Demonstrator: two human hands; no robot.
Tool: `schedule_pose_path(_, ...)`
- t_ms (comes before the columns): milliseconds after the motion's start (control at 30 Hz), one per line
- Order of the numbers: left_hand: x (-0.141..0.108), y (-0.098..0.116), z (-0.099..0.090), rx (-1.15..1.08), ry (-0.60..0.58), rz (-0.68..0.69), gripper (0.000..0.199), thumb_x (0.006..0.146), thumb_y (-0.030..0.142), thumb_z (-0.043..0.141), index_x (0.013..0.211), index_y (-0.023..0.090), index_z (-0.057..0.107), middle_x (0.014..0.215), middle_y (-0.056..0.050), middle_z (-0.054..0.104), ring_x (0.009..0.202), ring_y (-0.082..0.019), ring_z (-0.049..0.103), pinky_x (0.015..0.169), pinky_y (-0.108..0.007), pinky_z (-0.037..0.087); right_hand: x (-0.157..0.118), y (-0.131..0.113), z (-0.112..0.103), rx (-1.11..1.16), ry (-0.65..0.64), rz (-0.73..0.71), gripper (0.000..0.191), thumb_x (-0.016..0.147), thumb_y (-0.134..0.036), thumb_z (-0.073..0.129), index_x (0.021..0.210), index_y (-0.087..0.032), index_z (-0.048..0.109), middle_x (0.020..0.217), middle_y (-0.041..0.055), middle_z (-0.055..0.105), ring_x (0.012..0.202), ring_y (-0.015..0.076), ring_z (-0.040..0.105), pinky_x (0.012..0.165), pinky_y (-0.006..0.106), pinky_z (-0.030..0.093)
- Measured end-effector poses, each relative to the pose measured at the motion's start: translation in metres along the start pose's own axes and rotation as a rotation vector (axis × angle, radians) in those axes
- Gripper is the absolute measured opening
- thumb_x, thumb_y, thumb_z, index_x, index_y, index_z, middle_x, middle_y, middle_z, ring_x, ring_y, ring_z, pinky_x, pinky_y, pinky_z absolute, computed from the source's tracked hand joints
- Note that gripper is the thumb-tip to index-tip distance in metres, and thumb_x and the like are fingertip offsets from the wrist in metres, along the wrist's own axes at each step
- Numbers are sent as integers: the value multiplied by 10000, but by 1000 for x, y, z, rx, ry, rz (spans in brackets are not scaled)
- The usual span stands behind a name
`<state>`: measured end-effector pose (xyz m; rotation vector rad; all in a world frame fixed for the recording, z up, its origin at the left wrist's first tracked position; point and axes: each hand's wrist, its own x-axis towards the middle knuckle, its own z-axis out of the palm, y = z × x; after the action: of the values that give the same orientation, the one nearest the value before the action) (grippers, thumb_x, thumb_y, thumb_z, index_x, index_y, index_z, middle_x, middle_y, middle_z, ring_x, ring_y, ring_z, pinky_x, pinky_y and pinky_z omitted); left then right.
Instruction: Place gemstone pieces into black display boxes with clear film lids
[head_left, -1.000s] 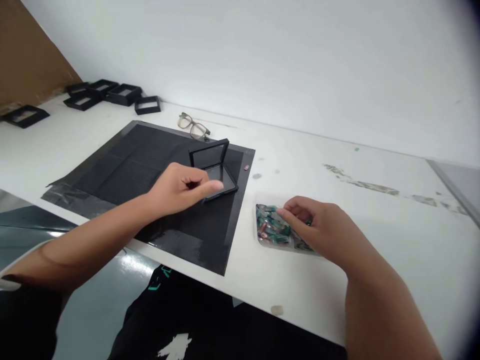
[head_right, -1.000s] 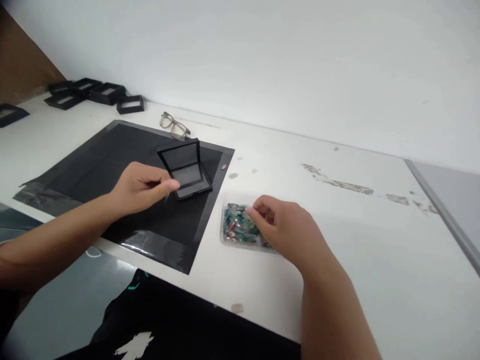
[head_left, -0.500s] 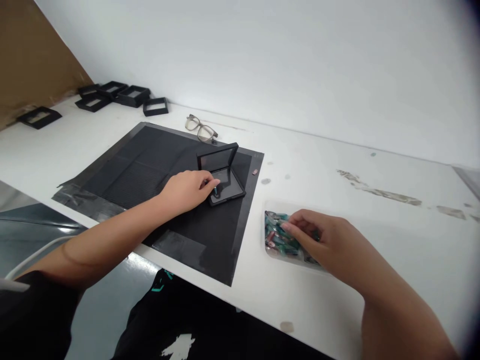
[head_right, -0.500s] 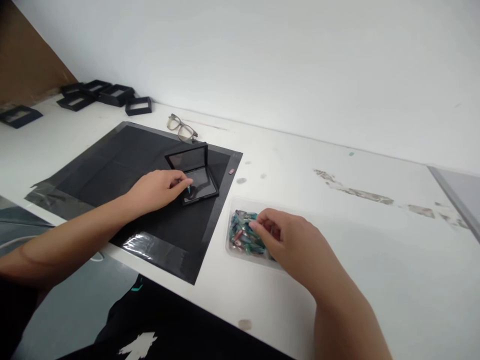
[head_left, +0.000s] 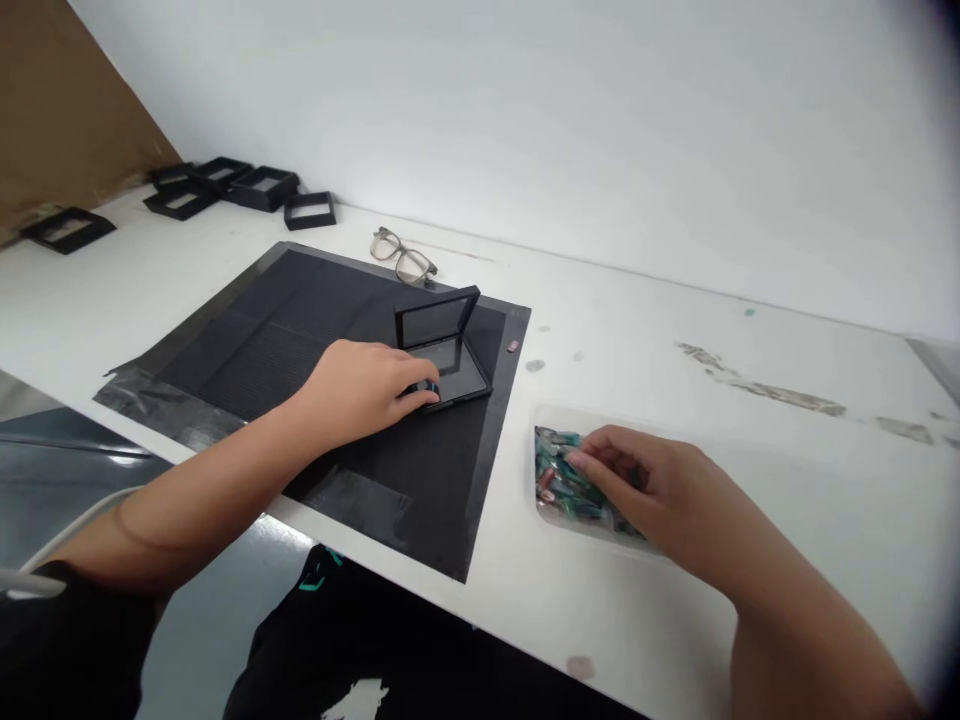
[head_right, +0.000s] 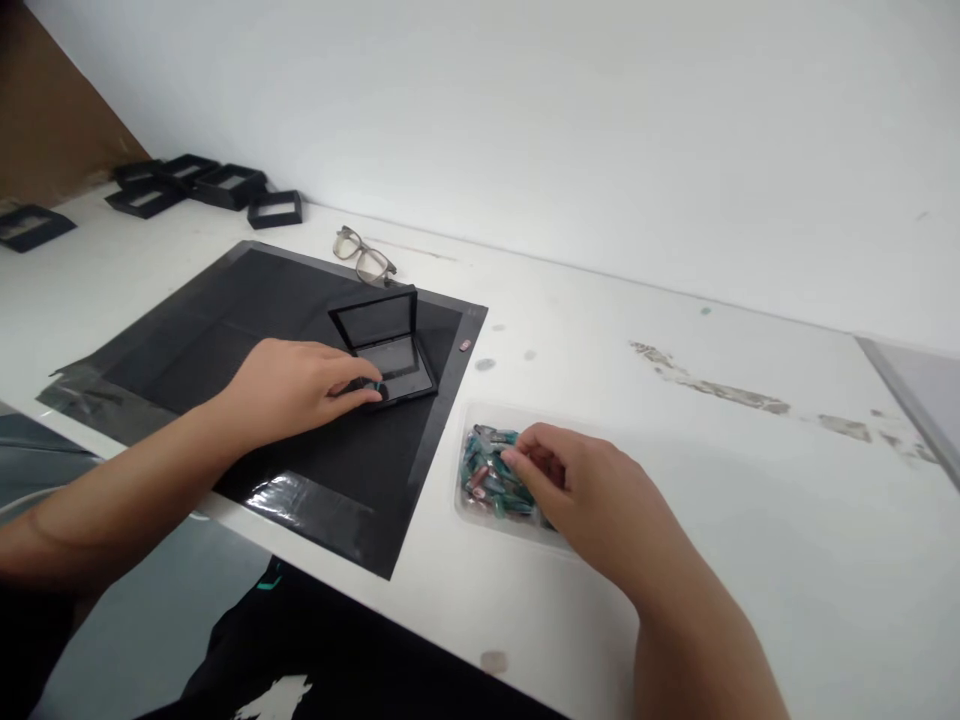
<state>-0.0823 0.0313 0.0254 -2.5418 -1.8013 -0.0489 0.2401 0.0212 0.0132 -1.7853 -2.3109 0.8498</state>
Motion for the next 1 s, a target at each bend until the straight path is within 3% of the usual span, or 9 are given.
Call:
schedule_pose_path(100,1,-4,6,22,15,20,274,997,458,490,1031,366,746,1029,73,781,959,-182,719,573,-270,270,-1,-1,0,1,-1,-6,387,946,-612,516,818,-267,633,628,-15,624,536,159,507,508,292,370)
schedule_pose_path(267,1,-8,11,79,42,-77,333,1004,393,437,1105,384,754,1029,54,790,964,-206,724,559,-278,272,-3,-3,-1,-11,14,-19,369,952,-576,519,817,-254,635,628,-6,625,521,157,508,495,287,366)
schedule_pose_path(467,-3,0,9,41,106,-138,422,990,531,432,1209,320,726,899,-29,784,857,-243,718,532,-293,291,-6,-10,-5,-33,18,-46,318,968,-502,498,809,-250,611,596,-14,599,508,155,504,490,282,361)
schedule_pose_path(567,-7,7,9,10,351,31,368,977,498,511,1174,283,735,887,-38,769,890,-226,687,639,-307,434,-9,-9,-9,-46,62,-38,259,947,-440,513,798,-249,604,601,-16,603,506,148,509,489,278,369)
schedule_pose_path(667,-10,21,9,-26,565,405,314,943,466,606,1146,256,724,990,-27,765,982,-222,664,838,-341,504,-13,-6,-13,-88,97,6,201,910,-409,531,801,-256,603,576,-30,574,479,141,492,465,268,349)
schedule_pose_path(733,-11,34,9,-58,563,649,375,943,512,601,1183,240,695,1113,-32,757,1111,-238,650,934,-364,497,-14,-6,-14,-135,111,17,178,892,-405,540,817,-260,609,555,-38,549,462,140,483,453,264,332)
schedule_pose_path(800,-9,48,10,-100,497,790,466,954,567,559,1234,210,664,1242,-63,726,1255,-269,603,1026,-393,476,-14,-7,-13,-175,134,1,206,897,-435,538,826,-258,617,550,-38,538,457,141,481,454,262,318)
schedule_pose_path(900,-5,62,16,-166,387,816,487,973,550,533,1257,171,647,1317,-108,690,1326,-310,575,1066,-440,495,-13,-13,-9,-178,197,-40,293,928,-508,520,839,-256,639,542,-36,522,457,139,474,470,260,300)
schedule_pose_path(1000,-3,66,24,-224,351,814,354,994,432,544,1189,166,671,1348,-122,673,1353,-316,576,1058,-436,547,-11,-21,-5,-134,220,-119,270,950,-482,520,936,-276,695,534,-39,504,480,145,478,507,266,309)
